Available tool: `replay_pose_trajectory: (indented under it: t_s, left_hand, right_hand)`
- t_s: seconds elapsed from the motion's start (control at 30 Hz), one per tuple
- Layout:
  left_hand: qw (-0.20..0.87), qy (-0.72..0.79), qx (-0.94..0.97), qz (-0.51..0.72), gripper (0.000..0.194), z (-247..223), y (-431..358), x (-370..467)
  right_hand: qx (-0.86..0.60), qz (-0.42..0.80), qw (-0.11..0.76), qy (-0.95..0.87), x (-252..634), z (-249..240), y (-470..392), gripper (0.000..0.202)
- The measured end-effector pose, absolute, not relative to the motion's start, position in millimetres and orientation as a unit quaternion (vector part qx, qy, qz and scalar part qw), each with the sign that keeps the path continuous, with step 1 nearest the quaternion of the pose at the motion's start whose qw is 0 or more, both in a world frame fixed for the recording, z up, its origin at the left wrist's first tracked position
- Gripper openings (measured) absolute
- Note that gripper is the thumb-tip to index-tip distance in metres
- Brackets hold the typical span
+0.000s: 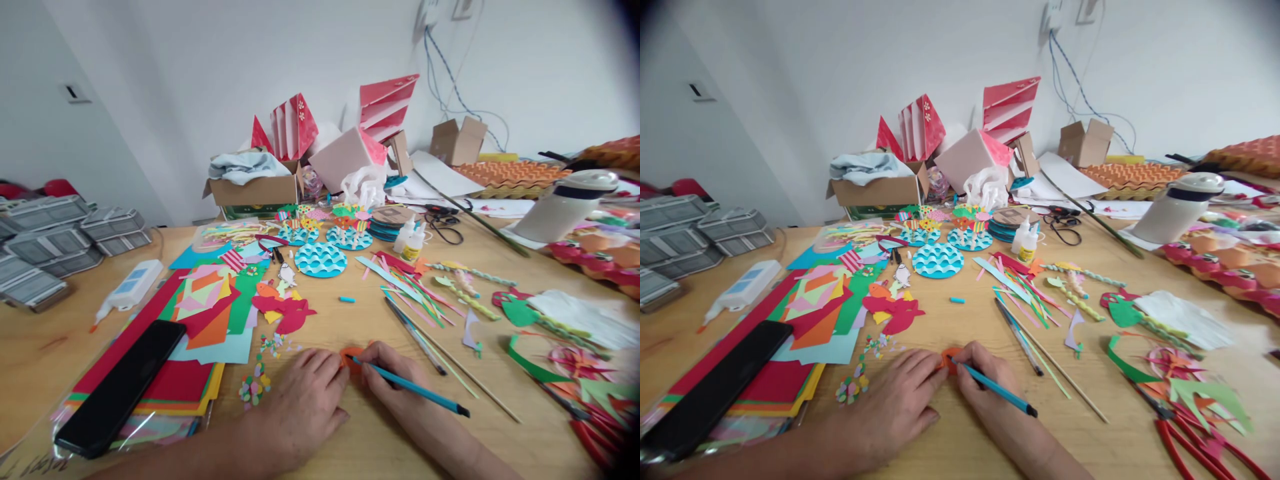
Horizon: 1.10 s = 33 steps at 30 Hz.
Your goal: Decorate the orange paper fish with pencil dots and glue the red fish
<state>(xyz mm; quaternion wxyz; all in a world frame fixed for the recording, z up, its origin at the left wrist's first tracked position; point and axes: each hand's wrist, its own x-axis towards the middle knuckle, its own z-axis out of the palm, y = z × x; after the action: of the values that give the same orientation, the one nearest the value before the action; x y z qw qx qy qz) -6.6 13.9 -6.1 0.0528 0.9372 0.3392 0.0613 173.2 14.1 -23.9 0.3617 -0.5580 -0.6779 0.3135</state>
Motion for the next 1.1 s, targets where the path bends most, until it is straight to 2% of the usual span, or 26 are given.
replay_pose_trajectory:
  t_s: [0.3, 1.1]
  left_hand:
    - [0.05, 0.344, 0.936, 0.062, 0.036, -3, 13, -6]
    - [0.052, 0.35, 0.933, 0.065, 0.041, -2, 12, -6]
  right_hand:
    - [-0.561, 0.325, 0.354, -0.674, 173, -22, 14, 0.012]
    - [-0.557, 0.331, 0.349, -0.677, 171, -16, 13, 0.013]
